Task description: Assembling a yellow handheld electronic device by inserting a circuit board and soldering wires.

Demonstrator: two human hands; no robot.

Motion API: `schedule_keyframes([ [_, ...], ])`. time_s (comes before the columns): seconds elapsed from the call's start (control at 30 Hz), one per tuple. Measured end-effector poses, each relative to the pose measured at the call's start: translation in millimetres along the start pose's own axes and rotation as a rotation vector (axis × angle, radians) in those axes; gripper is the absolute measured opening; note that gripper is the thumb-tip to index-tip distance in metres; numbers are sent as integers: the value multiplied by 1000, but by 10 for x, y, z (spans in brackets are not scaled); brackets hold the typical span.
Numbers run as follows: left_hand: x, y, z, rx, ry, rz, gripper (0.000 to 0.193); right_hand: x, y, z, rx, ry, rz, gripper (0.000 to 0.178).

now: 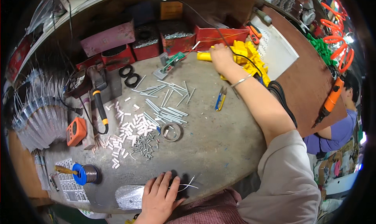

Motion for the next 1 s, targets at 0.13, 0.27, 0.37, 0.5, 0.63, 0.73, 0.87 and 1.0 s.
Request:
schedule_keyframes([
  [0.13,-93,28,183,-280,-5,18,89,-434,-177,717,385,-221,183,30],
  [0.27,-150,289,355,-488,-98,105,106,-1229,-64,1314,824,-235,262,40],
  [0.37,-108,333,265,-751,-240,180,111,-1818,570,1618,1777,338,352,32],
  [0.5,-207,71,331,-1475,-309,169,102,-2222,1314,1619,2200,786,938,32],
  [0.63,-504,229,109,-1624,-744,266,80,-1184,835,1324,1514,383,290,24],
  [0.73,-404,262,214,-1602,-918,272,79,-833,704,934,890,134,178,15],
  [0.87,-392,277,332,-1756,-769,206,93,-610,864,735,616,335,56,19],
  [1.0,-531,282,375,-1786,-736,120,106,-494,905,685,454,451,-19,31],
])
Point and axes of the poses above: each hand's wrist, its own x-axis towards the middle knuckle, its own z-axis out of the back of the hand, y = z × x, the point moved 1 cm from there along x, towards the middle knuckle, and after that the axes turned 12 degrees about y, right-handed, at the moved point
